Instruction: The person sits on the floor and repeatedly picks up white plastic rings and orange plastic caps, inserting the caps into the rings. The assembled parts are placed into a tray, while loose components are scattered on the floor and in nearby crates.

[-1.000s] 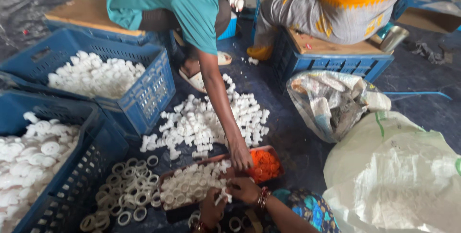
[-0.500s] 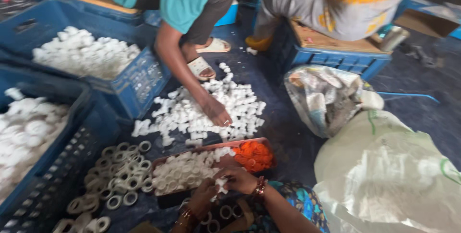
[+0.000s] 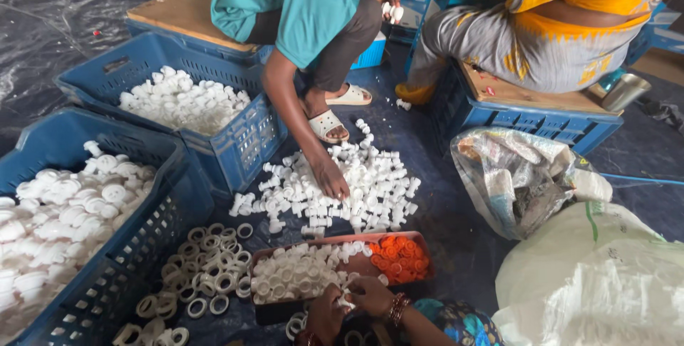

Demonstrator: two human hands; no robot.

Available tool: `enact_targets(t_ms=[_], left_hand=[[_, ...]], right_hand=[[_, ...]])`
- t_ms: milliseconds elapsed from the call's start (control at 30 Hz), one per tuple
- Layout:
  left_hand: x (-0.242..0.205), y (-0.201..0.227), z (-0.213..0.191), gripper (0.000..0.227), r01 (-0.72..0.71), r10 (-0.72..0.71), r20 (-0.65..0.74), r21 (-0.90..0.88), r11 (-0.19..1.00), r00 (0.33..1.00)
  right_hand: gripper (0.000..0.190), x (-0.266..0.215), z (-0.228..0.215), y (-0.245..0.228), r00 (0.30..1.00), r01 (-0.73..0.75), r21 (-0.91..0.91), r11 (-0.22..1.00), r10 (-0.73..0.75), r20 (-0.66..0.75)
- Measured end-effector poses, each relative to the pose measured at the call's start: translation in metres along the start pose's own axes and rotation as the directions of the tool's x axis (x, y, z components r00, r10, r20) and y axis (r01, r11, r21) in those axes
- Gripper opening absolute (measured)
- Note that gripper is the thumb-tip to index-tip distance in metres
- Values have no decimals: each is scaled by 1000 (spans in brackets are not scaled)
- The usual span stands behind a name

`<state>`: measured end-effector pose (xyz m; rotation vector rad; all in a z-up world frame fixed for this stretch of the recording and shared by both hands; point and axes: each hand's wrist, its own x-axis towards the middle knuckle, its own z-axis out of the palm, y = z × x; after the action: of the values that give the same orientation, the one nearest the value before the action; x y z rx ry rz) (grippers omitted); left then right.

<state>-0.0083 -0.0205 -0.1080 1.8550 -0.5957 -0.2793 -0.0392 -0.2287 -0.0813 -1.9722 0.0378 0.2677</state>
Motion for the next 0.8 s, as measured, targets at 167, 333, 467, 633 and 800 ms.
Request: enact_targets(t_ms=[167, 333, 467, 633, 800], left_hand=[[-1, 8, -4, 28, 51, -58, 64, 118, 992, 996], [5, -4, 5, 32, -92, 83, -149, -55, 994, 985], [9, -10, 15, 28, 449, -467, 86, -473, 758, 880], [16, -13, 7, 32, 255, -161, 212, -561, 788, 964], [10, -18, 11, 29, 482, -324, 358, -623, 616, 876]], right_hand=[[30, 1, 6, 4, 967, -251, 145, 957, 241, 86], [30, 1, 10, -18, 990, -116, 127, 985, 124, -61], [44, -9, -1, -38, 984, 179, 27, 983, -178, -27], [43, -11, -23, -45, 956, 289, -51, 956, -285, 78], [44, -9, -21, -31, 988, 73, 99, 992, -85, 127]])
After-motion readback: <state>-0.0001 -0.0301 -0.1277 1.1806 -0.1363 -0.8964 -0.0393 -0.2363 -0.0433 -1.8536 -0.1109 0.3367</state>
